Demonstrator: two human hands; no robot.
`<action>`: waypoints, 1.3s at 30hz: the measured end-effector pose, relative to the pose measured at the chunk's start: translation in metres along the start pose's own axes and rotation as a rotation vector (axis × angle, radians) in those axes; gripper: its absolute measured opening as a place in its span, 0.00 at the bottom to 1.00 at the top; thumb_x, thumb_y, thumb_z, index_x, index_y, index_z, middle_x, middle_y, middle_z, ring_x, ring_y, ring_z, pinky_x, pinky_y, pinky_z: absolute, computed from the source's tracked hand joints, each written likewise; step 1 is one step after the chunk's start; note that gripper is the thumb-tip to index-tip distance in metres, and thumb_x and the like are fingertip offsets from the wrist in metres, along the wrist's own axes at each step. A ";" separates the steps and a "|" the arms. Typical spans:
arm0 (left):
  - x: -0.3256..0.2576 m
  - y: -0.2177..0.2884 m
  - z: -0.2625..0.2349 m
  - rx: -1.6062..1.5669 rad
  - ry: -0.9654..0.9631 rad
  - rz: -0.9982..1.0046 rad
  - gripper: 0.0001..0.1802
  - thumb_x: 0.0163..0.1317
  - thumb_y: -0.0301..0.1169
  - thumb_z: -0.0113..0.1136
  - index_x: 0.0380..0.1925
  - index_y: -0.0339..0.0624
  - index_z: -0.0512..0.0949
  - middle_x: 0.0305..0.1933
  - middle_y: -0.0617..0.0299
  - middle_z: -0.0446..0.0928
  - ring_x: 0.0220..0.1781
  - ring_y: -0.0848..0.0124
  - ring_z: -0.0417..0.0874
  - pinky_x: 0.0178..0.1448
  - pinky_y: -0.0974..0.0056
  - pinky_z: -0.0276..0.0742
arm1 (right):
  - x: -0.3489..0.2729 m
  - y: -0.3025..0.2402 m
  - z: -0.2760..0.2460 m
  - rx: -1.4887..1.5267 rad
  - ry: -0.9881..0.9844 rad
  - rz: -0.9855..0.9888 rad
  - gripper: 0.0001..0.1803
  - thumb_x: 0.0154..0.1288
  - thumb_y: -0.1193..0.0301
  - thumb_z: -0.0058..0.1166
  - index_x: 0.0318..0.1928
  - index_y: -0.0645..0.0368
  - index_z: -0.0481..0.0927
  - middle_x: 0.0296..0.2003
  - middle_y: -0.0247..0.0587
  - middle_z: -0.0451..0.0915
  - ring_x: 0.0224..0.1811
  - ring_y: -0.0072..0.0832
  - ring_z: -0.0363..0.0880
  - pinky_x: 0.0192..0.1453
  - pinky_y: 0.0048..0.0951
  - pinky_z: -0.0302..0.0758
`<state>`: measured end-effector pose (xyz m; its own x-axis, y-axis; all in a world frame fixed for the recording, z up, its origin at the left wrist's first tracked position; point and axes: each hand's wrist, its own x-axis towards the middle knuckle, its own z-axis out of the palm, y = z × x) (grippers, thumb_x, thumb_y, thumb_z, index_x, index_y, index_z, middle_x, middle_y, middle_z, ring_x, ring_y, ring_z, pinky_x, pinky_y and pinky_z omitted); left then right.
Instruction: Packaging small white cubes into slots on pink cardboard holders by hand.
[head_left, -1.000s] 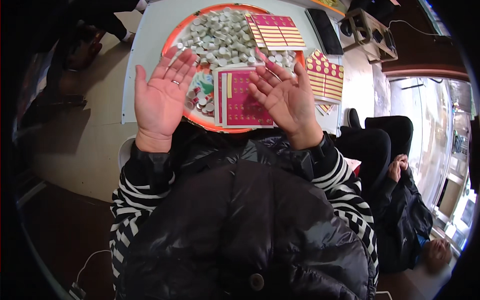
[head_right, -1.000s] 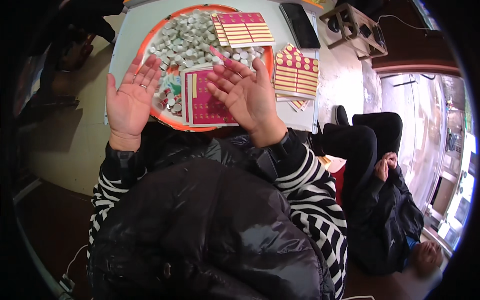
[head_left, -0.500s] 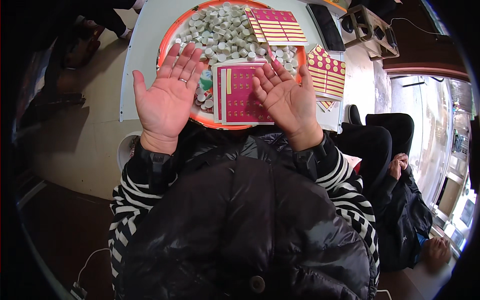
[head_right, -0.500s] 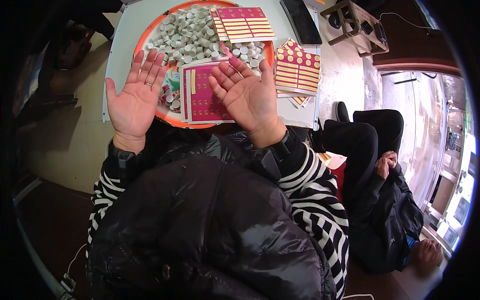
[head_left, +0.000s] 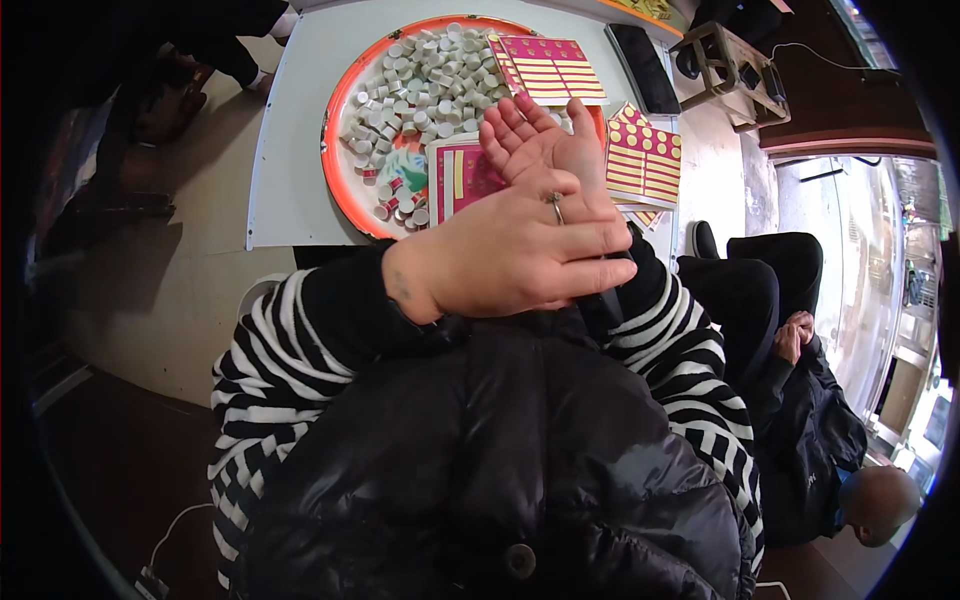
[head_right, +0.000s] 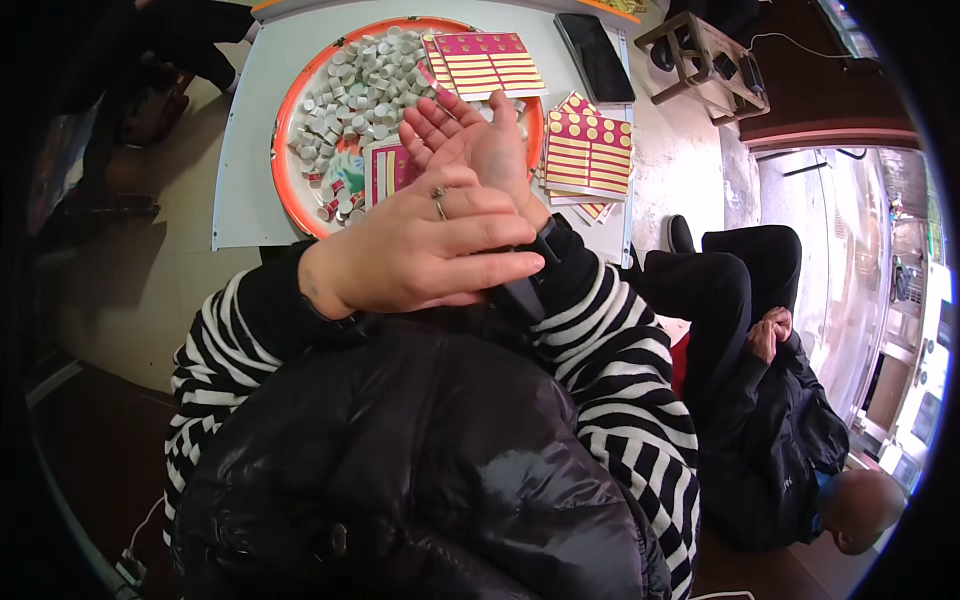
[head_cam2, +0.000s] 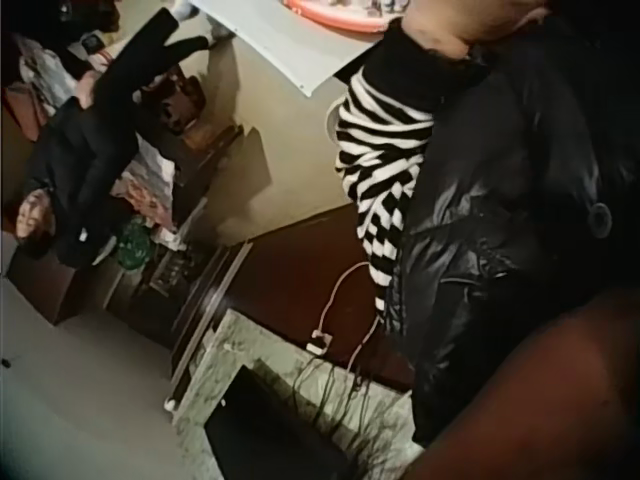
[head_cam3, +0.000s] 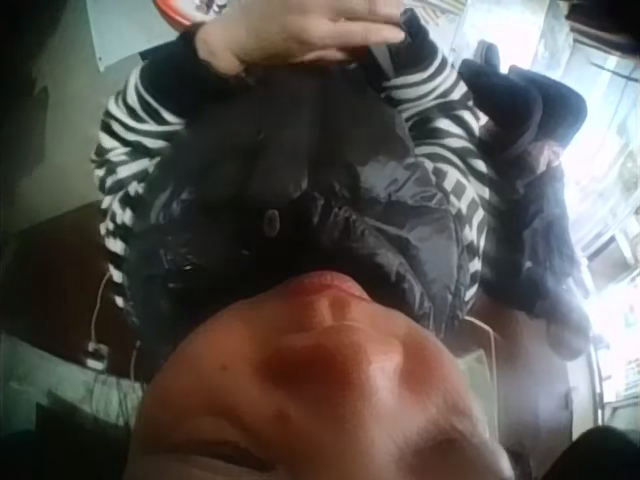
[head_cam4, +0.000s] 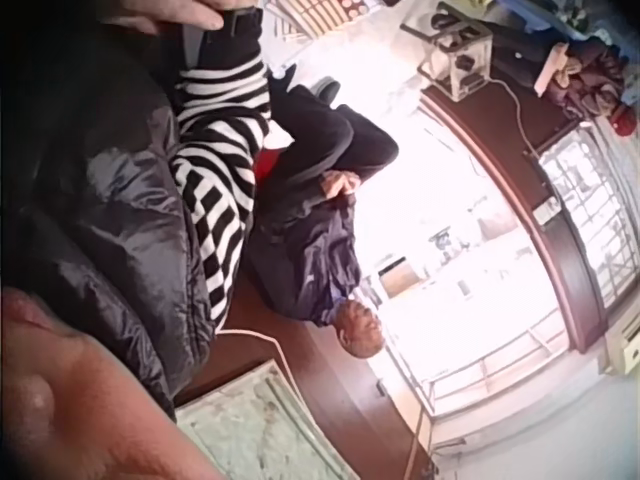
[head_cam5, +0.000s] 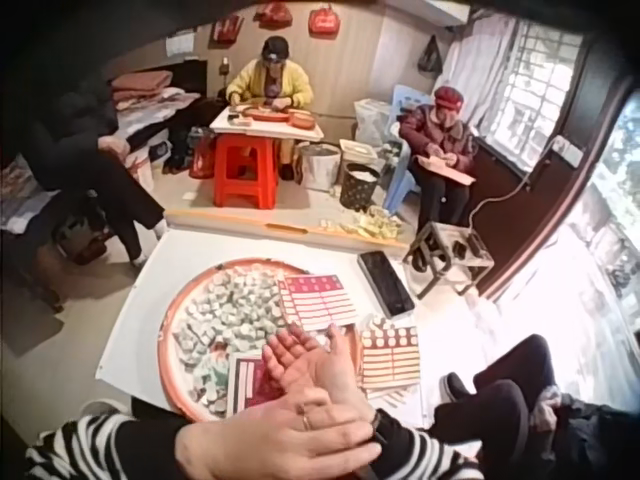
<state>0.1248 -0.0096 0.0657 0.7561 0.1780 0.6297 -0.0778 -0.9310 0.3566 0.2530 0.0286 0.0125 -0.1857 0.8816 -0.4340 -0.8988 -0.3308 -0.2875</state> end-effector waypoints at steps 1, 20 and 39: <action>0.000 0.000 0.005 0.092 -0.002 0.059 0.23 0.43 0.31 0.69 0.44 0.42 0.81 0.47 0.65 0.76 0.52 0.65 0.76 0.59 0.56 0.69 | 0.001 0.000 0.001 0.004 0.006 0.001 0.32 0.74 0.45 0.32 0.52 0.66 0.65 0.49 0.52 0.71 0.53 0.43 0.72 0.61 0.49 0.73; -0.013 -0.006 0.002 -0.068 0.135 -0.043 0.22 0.54 0.36 0.66 0.48 0.37 0.78 0.50 0.56 0.76 0.54 0.60 0.77 0.64 0.53 0.70 | -0.003 0.002 0.004 0.059 -0.008 0.010 0.29 0.74 0.48 0.36 0.50 0.67 0.65 0.49 0.52 0.70 0.53 0.43 0.72 0.62 0.47 0.74; -0.060 -0.041 -0.021 -1.275 1.540 -0.969 0.18 0.72 0.41 0.45 0.45 0.35 0.73 0.42 0.51 0.77 0.49 0.57 0.79 0.59 0.56 0.74 | -0.012 0.009 -0.008 0.218 -0.183 0.104 0.25 0.74 0.53 0.39 0.46 0.68 0.72 0.46 0.50 0.75 0.54 0.41 0.74 0.64 0.45 0.71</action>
<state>0.0687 0.0243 0.0279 -0.0789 0.9518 -0.2964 -0.8455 0.0936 0.5257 0.2503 0.0125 0.0076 -0.3320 0.8994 -0.2844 -0.9316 -0.3598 -0.0505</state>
